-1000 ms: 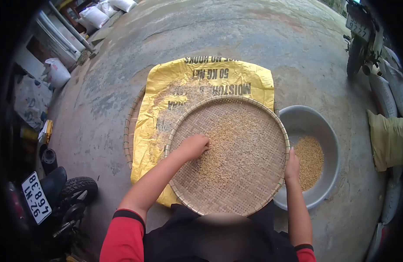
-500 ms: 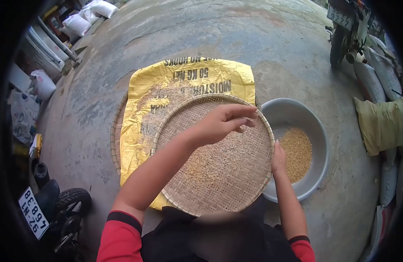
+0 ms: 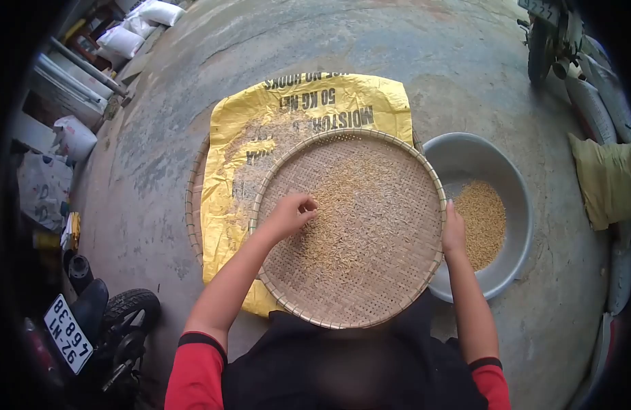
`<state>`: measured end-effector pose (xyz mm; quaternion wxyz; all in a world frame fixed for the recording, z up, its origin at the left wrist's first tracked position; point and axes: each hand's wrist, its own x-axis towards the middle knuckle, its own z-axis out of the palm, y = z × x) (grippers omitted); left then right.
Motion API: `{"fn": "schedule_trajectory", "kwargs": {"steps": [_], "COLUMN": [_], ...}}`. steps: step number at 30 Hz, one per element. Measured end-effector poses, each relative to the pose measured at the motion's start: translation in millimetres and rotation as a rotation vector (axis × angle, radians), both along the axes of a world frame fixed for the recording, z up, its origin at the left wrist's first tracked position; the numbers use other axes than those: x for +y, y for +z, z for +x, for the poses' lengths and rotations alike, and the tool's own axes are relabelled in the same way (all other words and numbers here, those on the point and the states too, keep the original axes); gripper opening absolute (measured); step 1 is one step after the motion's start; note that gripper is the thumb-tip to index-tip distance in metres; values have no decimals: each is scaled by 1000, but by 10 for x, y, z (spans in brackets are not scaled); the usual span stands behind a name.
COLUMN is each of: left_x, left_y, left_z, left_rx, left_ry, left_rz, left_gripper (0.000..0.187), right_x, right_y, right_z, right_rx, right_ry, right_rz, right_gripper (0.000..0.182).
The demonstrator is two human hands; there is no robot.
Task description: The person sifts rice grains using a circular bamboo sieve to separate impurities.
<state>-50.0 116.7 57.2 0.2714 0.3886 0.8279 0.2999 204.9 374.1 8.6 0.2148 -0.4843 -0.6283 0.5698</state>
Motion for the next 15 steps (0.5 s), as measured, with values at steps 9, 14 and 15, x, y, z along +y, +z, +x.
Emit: {"fn": "schedule_trajectory", "kwargs": {"steps": [9,14,15], "left_x": [47,40,42], "left_y": [-229,-250,-260], "left_z": [58,65,64], "left_rx": [270,419,417], "left_ry": [-160,-215,-220], "left_rz": [-72,-98,-101], "left_gripper": [10,6,6], "right_x": [37,37,27], "right_y": [4,-14,3], "right_z": [21,18,15], "right_rx": [-136,-45,-46], "right_ry": [7,12,8], "right_rz": [26,-33,-37], "right_gripper": [59,57,57]}}
